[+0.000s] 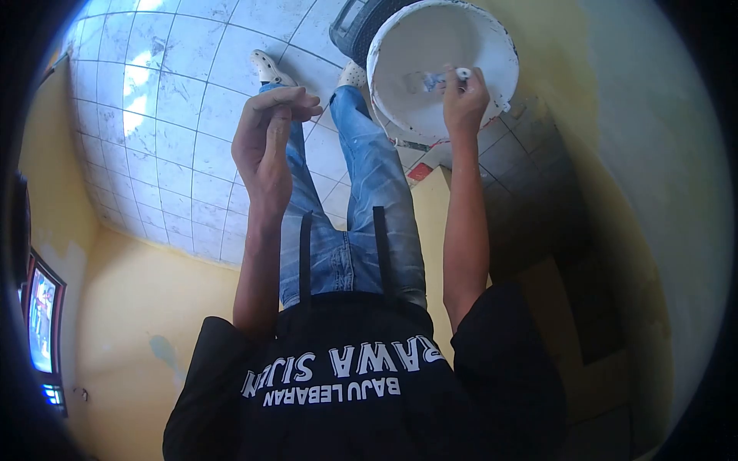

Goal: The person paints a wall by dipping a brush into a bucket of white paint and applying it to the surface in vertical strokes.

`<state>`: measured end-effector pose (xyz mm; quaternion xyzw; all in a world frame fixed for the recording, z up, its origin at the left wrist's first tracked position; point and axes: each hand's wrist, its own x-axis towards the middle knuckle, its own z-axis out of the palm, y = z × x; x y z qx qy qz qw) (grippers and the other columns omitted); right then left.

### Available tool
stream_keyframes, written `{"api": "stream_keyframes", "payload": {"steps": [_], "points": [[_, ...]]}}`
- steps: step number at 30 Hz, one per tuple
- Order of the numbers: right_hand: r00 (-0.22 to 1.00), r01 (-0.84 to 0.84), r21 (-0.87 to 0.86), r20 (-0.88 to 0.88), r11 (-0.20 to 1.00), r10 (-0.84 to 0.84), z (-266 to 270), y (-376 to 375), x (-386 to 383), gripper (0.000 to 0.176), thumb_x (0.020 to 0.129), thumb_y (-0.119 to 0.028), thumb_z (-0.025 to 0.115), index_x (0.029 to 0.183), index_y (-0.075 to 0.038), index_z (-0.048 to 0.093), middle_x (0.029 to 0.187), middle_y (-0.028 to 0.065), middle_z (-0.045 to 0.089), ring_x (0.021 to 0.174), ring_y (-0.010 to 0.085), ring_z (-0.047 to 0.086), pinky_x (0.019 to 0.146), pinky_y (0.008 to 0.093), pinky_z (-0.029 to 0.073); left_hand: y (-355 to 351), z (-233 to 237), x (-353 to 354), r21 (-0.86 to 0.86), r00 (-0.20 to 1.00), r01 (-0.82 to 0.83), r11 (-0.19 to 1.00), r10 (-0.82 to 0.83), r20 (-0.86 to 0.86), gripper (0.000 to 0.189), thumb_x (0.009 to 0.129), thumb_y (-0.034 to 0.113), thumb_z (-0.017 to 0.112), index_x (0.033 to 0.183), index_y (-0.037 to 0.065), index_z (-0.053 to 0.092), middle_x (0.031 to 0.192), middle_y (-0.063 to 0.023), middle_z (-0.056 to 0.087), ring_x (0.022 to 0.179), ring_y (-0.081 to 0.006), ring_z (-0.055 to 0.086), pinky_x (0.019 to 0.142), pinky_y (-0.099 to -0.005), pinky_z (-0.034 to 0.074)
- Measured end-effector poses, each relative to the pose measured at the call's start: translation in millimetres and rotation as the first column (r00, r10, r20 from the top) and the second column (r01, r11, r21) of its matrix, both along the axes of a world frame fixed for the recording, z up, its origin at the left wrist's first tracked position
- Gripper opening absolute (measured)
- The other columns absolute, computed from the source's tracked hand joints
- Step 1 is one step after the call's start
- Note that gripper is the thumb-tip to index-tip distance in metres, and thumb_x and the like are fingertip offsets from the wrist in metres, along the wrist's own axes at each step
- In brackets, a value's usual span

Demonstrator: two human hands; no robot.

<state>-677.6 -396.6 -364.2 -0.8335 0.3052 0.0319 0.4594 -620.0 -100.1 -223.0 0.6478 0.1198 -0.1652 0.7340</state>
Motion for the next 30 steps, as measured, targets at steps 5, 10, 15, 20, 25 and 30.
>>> {"api": "stream_keyframes", "payload": {"steps": [5, 10, 15, 20, 25, 30], "points": [[0.943, 0.322, -0.112, -0.054, 0.94, -0.33, 11.8, 2.7, 6.8, 0.024, 0.104, -0.016, 0.06, 0.094, 0.005, 0.066, 0.067, 0.0128, 0.073, 0.056, 0.0201, 0.073, 0.056, 0.0304, 0.058, -9.0, 2.3, -3.0, 0.001, 1.0, 0.018, 1.0, -0.018, 0.021, 0.026, 0.108, -0.001, 0.046, 0.123, -0.002, 0.067, 0.109, -0.0134, 0.075, 0.102, -0.0187, 0.071, 0.093, -0.0332, 0.053], [0.967, 0.13, -0.404, -0.151, 0.905, -0.206, -29.9, -19.5, -14.6, 0.029, 0.098, -0.016, 0.061, 0.084, 0.009, 0.067, 0.064, 0.0177, 0.07, 0.053, 0.0296, 0.073, 0.053, 0.0388, 0.059, -20.6, 13.1, -7.2, -0.008, 0.997, 0.067, 0.998, -0.066, 0.04, 0.026, 0.107, -0.002, 0.045, 0.122, -0.002, 0.067, 0.11, -0.0134, 0.076, 0.102, -0.0187, 0.071, 0.094, -0.0333, 0.053], [0.955, 0.223, -0.347, -0.108, 0.911, -0.275, -16.5, -27.4, -15.9, 0.033, 0.097, -0.017, 0.062, 0.08, 0.011, 0.066, 0.066, 0.0187, 0.07, 0.054, 0.0323, 0.072, 0.056, 0.0428, 0.06, -24.2, 49.1, -7.8, 0.017, 0.993, 0.083, 0.996, -0.084, 0.081, 0.026, 0.107, -0.002, 0.045, 0.122, -0.003, 0.067, 0.109, -0.0131, 0.075, 0.102, -0.0184, 0.07, 0.093, -0.0332, 0.054], [0.827, 0.555, -0.126, -0.021, 0.822, -0.562, 38.5, -41.5, -26.9, 0.041, 0.1, -0.024, 0.064, 0.079, 0.011, 0.065, 0.064, 0.0159, 0.069, 0.053, 0.0268, 0.072, 0.053, 0.0397, 0.059, -23.4, 96.9, -3.5, 0.055, 0.982, 0.121, 0.991, -0.128, 0.141, 0.024, 0.108, 0.002, 0.047, 0.122, -0.006, 0.065, 0.108, -0.0163, 0.073, 0.099, -0.0228, 0.071, 0.092, -0.0357, 0.055], [0.554, 0.722, 0.48, 0.031, 0.498, -0.832, 62.7, -73.7, -75.6, 0.035, 0.101, -0.029, 0.071, 0.1, 0.004, 0.063, 0.089, 0.0114, 0.069, 0.065, 0.0198, 0.07, 0.052, 0.0292, 0.059, -31.4, 151.6, -16.3, 0.063, 0.951, 0.166, 0.984, -0.177, 0.253, 0.022, 0.108, 0.004, 0.049, 0.119, -0.006, 0.065, 0.107, -0.0172, 0.073, 0.098, -0.024, 0.072, 0.092, -0.0367, 0.055], [0.425, 0.469, 0.841, 0.051, 0.268, -0.904, 87.9, -78.8, -89.2, 0.026, 0.104, -0.028, 0.071, 0.109, -0.003, 0.063, 0.093, 0.0053, 0.065, 0.074, 0.0158, 0.064, 0.06, 0.0267, 0.053, -16.1, 187.8, -16.6, -0.012, 0.946, 0.143, 0.99, -0.133, 0.296, 0.023, 0.107, 0.007, 0.05, 0.119, -0.007, 0.064, 0.106, -0.0172, 0.072, 0.096, -0.025, 0.072, 0.091, -0.0375, 0.056]]}}
